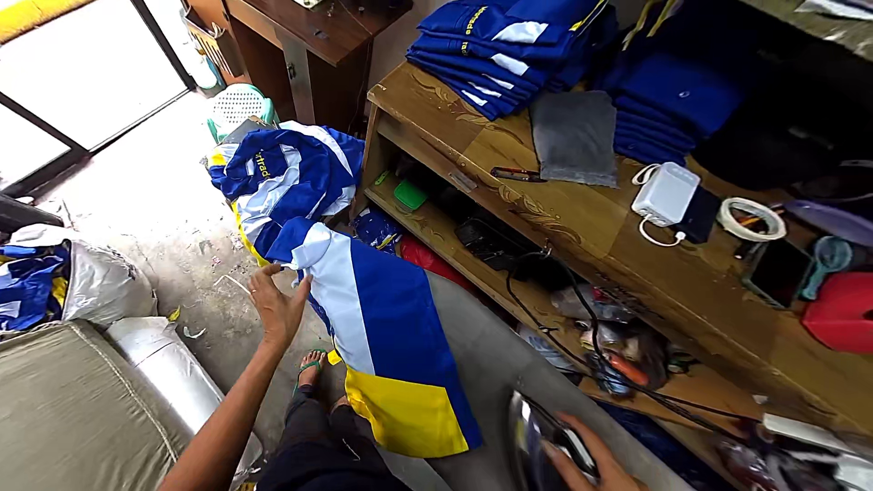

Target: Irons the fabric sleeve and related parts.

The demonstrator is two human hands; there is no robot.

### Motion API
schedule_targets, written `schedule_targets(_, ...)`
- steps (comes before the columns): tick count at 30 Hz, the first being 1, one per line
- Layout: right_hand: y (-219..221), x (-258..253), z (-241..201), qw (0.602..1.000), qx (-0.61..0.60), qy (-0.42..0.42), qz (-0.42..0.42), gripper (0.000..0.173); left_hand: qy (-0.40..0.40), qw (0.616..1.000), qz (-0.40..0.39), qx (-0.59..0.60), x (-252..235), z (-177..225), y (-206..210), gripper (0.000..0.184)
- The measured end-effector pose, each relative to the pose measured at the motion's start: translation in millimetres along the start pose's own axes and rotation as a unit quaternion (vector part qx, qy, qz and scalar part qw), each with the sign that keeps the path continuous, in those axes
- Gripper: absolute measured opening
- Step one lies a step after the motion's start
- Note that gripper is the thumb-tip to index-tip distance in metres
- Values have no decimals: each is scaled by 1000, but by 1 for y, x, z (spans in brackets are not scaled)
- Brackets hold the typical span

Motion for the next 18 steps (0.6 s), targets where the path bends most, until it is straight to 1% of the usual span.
schedule_targets(1, 8, -12, -27, 999, 6, -30, -10, 59, -12, 1000, 16, -11, -10, -4, 1, 78)
schedule_targets(2, 19, -28, -54, 998, 8, -62, -16, 57, -17, 999, 15, -22, -18, -5, 4, 81)
schedule_targets(4, 48, -66, -111, 993, 10, -115, -40, 52, -9, 999, -18, -43, -30, -5, 11, 79)
schedule_targets(6, 79, -110, -172, 984, 17, -146, -103, 51, 11, 997, -49, -57, -41, -6, 21, 67)
schedule_targets(8, 110, -150, -228, 974, 34, -174, -138, 51, 35, 995, -81, -52, -54, -7, 28, 48)
schedule_targets(9, 122, -168, -253, 972, 42, -182, -143, 51, 46, 993, -96, -43, -62, -8, 30, 40)
schedule_targets(11, 137, -199, -296, 971, 47, -192, -135, 51, 55, 989, -138, -24, -83, -11, 33, 34)
schedule_targets(13, 144, -225, -323, 967, 41, -219, -123, 48, 50, 980, -194, -19, -106, -15, 36, 33)
schedule_targets(15, 153, -236, -332, 957, 46, -259, -122, 45, 36, 968, -246, -33, -124, -19, 39, 34)
schedule_targets(16, 157, -233, -331, 951, 57, -271, -136, 46, 28, 961, -272, -36, -133, -19, 42, 34)
schedule_targets(18, 165, -211, -323, 940, 94, -271, -186, 52, 20, 949, -313, -33, -145, -21, 46, 33)
Point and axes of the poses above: each hand's wrist, its own x-axis away from the middle knuckle, its own y-axis out of the palm, z = x × y, the point moved 4 cm from there along -x, towards the middle knuckle, and after that the axes turned 9 degrees about -x, right-handed, at the moved point
